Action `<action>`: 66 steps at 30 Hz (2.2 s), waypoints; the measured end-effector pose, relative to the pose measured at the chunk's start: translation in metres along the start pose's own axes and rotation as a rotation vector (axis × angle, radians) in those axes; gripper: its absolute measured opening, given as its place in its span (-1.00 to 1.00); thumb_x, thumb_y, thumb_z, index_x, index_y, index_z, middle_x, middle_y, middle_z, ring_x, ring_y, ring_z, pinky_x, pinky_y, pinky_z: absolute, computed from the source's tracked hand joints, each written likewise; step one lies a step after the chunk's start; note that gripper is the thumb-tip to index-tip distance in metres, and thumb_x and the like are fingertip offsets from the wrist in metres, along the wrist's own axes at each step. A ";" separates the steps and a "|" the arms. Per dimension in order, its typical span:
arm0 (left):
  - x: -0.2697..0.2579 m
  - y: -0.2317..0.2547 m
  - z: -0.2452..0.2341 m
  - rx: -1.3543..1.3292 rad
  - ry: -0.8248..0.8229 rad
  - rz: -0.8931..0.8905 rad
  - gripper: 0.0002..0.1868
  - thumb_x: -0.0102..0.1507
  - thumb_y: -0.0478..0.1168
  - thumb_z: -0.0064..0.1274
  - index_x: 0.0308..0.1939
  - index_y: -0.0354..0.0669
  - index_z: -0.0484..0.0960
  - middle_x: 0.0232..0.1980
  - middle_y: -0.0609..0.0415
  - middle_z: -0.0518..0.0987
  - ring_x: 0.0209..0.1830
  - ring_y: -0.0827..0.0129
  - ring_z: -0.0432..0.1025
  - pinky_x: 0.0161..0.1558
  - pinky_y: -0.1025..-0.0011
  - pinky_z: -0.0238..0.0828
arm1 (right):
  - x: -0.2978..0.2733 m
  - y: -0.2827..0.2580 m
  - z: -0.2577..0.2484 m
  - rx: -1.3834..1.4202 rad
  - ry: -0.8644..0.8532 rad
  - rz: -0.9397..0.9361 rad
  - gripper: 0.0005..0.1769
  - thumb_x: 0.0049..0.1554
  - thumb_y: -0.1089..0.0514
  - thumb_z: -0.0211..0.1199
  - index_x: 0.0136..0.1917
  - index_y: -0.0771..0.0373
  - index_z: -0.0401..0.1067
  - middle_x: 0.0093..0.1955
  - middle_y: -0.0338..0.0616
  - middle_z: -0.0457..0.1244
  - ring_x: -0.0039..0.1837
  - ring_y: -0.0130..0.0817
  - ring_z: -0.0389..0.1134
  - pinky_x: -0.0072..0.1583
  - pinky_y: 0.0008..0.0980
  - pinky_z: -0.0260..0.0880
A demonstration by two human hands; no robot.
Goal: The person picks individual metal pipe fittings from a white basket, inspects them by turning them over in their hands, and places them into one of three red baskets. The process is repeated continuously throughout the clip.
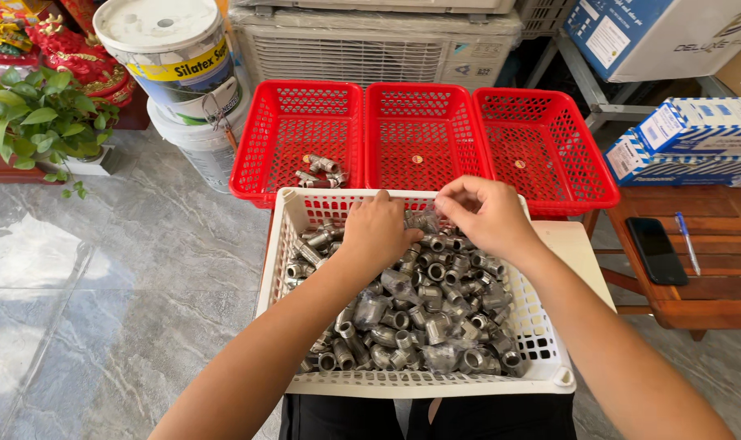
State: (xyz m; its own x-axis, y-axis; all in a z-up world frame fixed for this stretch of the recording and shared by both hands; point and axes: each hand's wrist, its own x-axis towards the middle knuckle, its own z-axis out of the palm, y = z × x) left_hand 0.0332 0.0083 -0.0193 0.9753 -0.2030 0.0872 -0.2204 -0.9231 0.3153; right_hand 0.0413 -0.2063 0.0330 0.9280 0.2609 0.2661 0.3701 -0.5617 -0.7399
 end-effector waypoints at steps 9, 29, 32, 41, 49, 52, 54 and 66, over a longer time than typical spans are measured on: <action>-0.007 0.021 -0.022 -0.179 0.050 0.122 -0.59 0.33 -0.04 0.27 0.15 0.07 0.45 -0.08 0.02 0.73 0.02 -0.14 0.70 0.16 -0.07 0.53 | -0.022 0.032 0.022 0.466 -0.042 0.096 -0.66 0.26 0.16 0.51 0.26 0.30 0.61 -0.18 0.07 0.53 -0.20 -0.31 0.57 -0.19 -0.37 0.69; -0.012 0.004 -0.005 -1.081 0.181 0.143 -0.58 0.27 -0.20 0.53 0.16 -0.19 0.74 -0.13 -0.01 0.76 -0.09 0.34 0.72 0.01 0.34 0.74 | -0.021 0.055 0.021 0.723 0.000 -0.027 -0.65 0.31 0.31 0.39 0.33 0.50 0.50 -0.11 0.19 0.48 -0.10 -0.19 0.61 -0.04 -0.18 0.77; -0.013 0.006 -0.014 -1.063 0.181 0.142 -0.56 0.25 -0.15 0.55 0.15 -0.13 0.75 -0.14 0.04 0.78 -0.14 0.38 0.73 -0.08 0.38 0.71 | -0.022 0.047 0.021 0.702 0.041 -0.059 -0.67 0.32 0.32 0.41 0.30 0.51 0.50 -0.11 0.17 0.48 -0.10 -0.21 0.60 -0.04 -0.18 0.77; -0.012 0.005 -0.013 -1.085 0.164 0.115 -0.71 0.38 -0.09 0.42 0.14 -0.05 0.79 -0.22 0.09 0.79 -0.23 0.48 0.67 -0.18 0.45 0.68 | -0.022 0.053 0.020 0.702 0.032 -0.067 -0.71 0.40 0.20 0.32 0.29 0.47 0.53 -0.14 0.12 0.48 -0.11 -0.25 0.58 -0.02 -0.22 0.74; -0.016 0.010 -0.025 -1.107 0.160 0.097 -0.67 0.44 -0.06 0.34 0.21 -0.11 0.79 -0.19 0.00 0.81 -0.18 0.36 0.71 -0.10 0.38 0.69 | -0.021 0.053 0.023 0.672 0.082 -0.119 -0.74 0.35 0.27 0.39 0.26 0.46 0.56 -0.14 0.13 0.48 -0.11 -0.28 0.57 0.00 -0.28 0.71; -0.015 0.008 -0.021 -1.079 0.160 0.093 -0.70 0.44 -0.08 0.34 0.21 -0.07 0.80 -0.23 0.04 0.79 -0.23 0.41 0.69 -0.14 0.42 0.68 | -0.020 0.059 0.023 0.690 0.067 -0.114 -0.69 0.32 0.29 0.43 0.29 0.44 0.55 -0.10 0.10 0.47 -0.08 -0.29 0.57 0.03 -0.27 0.70; -0.016 0.011 -0.021 -1.061 0.176 0.101 -0.69 0.43 -0.11 0.35 0.22 -0.05 0.80 -0.19 0.05 0.80 -0.19 0.41 0.70 -0.11 0.41 0.68 | -0.021 0.058 0.024 0.710 0.048 -0.099 -0.67 0.31 0.29 0.43 0.32 0.43 0.53 -0.08 0.09 0.46 -0.06 -0.28 0.56 0.05 -0.25 0.69; -0.013 0.009 -0.017 -0.930 0.251 0.258 -0.67 0.39 -0.22 0.38 0.23 -0.15 0.80 -0.13 -0.06 0.79 -0.10 0.22 0.73 -0.04 0.28 0.74 | -0.023 0.044 0.023 0.527 0.130 -0.204 -0.60 0.17 0.30 0.62 0.25 0.41 0.62 0.03 -0.02 0.46 0.07 -0.38 0.50 0.12 -0.39 0.61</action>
State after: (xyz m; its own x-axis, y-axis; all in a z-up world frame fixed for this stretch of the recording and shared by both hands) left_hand 0.0181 0.0085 -0.0018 0.8877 -0.1873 0.4207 -0.4550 -0.2160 0.8639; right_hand 0.0353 -0.2188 -0.0196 0.8504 0.2054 0.4844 0.5010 -0.0346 -0.8648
